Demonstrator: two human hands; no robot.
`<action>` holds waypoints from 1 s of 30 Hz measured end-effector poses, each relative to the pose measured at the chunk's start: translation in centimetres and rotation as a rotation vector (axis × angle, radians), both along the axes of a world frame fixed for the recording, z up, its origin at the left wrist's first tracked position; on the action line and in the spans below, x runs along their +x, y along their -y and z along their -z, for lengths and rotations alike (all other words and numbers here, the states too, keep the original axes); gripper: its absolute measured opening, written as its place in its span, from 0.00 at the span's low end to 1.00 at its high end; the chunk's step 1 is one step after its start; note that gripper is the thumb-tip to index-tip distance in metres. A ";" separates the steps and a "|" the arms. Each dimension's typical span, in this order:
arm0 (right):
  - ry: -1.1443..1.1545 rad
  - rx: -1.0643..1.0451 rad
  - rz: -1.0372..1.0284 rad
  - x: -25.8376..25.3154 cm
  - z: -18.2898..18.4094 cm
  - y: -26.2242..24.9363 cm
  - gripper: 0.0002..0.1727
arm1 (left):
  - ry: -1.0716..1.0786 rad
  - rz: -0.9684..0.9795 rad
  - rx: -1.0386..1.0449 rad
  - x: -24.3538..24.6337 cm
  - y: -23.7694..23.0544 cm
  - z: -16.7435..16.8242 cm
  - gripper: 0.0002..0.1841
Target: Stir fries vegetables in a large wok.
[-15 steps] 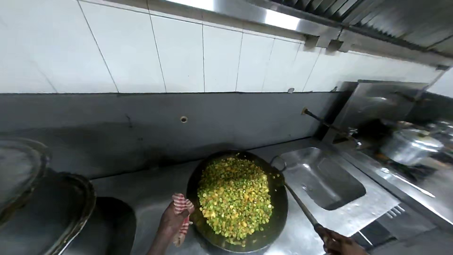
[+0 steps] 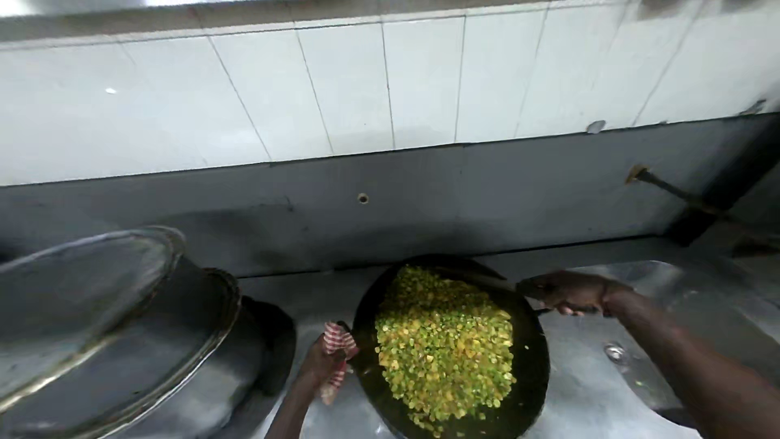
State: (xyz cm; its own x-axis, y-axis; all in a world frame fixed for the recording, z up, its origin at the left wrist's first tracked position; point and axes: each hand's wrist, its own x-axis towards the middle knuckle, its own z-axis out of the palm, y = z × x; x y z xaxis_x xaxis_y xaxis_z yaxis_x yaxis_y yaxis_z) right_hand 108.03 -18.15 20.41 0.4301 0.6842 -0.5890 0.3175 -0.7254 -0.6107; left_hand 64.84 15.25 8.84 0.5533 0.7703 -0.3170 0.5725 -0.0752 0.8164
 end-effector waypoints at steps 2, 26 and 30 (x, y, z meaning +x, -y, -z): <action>0.104 -0.040 -0.165 0.6 -0.6 -3.0 0.24 | -0.028 -0.013 -0.008 0.1 0.3 -0.3 0.28; 1.006 -0.312 -0.515 -20.0 -14.1 18.4 0.45 | -0.058 0.093 0.056 -0.1 -1.2 1.3 0.25; 0.738 -0.496 -0.270 -24.0 -15.4 17.7 0.38 | 0.026 0.116 0.048 -0.6 -1.8 2.3 0.26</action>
